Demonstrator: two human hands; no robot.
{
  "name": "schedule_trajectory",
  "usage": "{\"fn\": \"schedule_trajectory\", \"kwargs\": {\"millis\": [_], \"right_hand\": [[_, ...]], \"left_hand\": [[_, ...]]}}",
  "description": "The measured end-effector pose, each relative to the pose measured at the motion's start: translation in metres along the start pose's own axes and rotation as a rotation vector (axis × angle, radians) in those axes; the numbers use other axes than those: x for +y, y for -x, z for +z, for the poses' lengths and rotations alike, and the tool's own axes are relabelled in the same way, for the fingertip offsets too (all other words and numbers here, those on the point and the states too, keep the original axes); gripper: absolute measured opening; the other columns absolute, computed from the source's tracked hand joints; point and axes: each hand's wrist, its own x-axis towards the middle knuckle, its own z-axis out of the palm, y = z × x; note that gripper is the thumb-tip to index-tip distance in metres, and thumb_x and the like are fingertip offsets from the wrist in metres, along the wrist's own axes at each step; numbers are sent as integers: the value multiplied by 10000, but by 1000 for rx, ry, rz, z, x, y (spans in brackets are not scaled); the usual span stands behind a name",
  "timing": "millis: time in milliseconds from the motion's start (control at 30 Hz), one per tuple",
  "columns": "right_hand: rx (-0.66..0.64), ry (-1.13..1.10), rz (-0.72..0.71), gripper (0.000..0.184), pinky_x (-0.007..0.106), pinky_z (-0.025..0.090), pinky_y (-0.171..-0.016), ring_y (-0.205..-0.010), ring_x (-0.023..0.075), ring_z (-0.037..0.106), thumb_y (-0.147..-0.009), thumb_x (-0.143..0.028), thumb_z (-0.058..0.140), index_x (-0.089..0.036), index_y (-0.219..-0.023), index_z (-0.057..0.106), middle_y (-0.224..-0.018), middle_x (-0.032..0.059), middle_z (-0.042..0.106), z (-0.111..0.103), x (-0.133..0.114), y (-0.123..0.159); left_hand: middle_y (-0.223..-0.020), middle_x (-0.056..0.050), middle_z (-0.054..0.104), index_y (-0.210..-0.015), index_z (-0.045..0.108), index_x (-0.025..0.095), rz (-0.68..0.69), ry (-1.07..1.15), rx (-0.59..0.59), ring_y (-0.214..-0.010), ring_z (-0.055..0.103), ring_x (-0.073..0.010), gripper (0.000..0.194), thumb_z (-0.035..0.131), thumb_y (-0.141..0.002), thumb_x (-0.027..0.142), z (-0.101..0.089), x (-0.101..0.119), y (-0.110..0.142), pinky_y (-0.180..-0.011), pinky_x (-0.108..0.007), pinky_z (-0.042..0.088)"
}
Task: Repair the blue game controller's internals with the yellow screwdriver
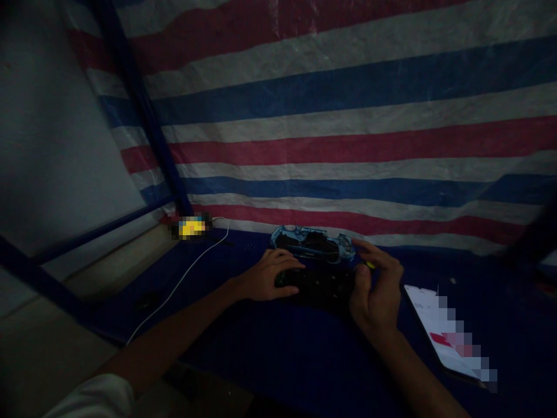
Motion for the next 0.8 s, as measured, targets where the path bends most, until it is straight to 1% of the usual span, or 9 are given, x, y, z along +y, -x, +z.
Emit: {"fn": "schedule_trajectory", "kwargs": {"millis": [100, 200, 300, 433, 467, 567, 667, 733, 800], "right_hand": [[16, 181, -110, 214, 506, 456, -854, -1033, 321, 558, -963, -405, 542, -209, -880, 568, -918, 109, 600, -3, 5, -2], [-11, 238, -144, 243, 456, 443, -802, -960, 300, 532, -953, -448, 609, -207, -932, 623, -841, 67, 538, -4, 8, -2], [-25, 245, -130, 235, 435, 440, -799, -949, 288, 537, -957, -415, 635, -212, -1070, 665, -851, 60, 549, -4, 9, 0], [30, 173, -58, 360, 467, 446, -865, -958, 286, 572, -921, -424, 699, -209, -1199, 624, -981, 80, 626, -3, 10, 2], [61, 148, -34, 369, 478, 446, -885, -974, 292, 578, -916, -434, 704, -208, -1194, 619, -1011, 88, 636, -2, 10, 2], [2, 155, 24, 233, 471, 448, -903, -1010, 285, 598, -971, -380, 624, -209, -1127, 645, -1054, 98, 677, -2, 5, 2], [-31, 130, 28, 207, 469, 452, -914, -1043, 276, 607, -1015, -326, 523, -205, -1149, 625, -1107, 108, 692, -2, -2, 0], [-7, 116, -5, 200, 483, 445, -926, -1073, 289, 599, -999, -351, 552, -207, -1130, 599, -1121, 115, 677, -2, -2, -2], [42, 129, -54, 238, 491, 438, -919, -1057, 305, 590, -940, -406, 656, -214, -1059, 584, -1065, 110, 654, -2, 0, -3]], "left_hand": [[-1373, -103, 651, -1412, 589, 286, -6, -1, -6, -1353, 490, -317, 600, 634, -922, 629, 0, 0, 0, -1123, -508, 343], [-1370, -106, 653, -1402, 597, 274, -3, 2, 0, -1346, 496, -315, 596, 635, -922, 626, 1, 0, 0, -1116, -502, 347], [-1364, -97, 659, -1397, 598, 276, 6, 1, 11, -1337, 503, -308, 588, 633, -923, 623, 1, -1, 0, -1114, -504, 351], [-1360, -84, 664, -1397, 597, 300, -4, 1, 8, -1336, 506, -309, 575, 622, -925, 628, 1, 1, 0, -1121, -515, 348], [-1361, -83, 664, -1397, 597, 304, -9, 3, 6, -1338, 505, -310, 572, 621, -926, 628, 1, 1, 0, -1121, -516, 349], [-1364, -84, 661, -1401, 594, 306, -11, 10, 8, -1343, 503, -311, 572, 624, -926, 624, 0, 1, 0, -1122, -512, 352], [-1357, -85, 664, -1401, 596, 307, -4, 14, 10, -1340, 506, -312, 576, 632, -921, 623, 1, 1, 0, -1122, -511, 352], [-1358, -86, 665, -1401, 598, 306, -5, 13, 12, -1341, 506, -312, 578, 634, -920, 624, 1, 0, 0, -1124, -512, 349], [-1362, -87, 663, -1399, 600, 302, -9, 9, 15, -1343, 503, -311, 579, 632, -921, 626, 1, 0, 0, -1127, -513, 346]]}}
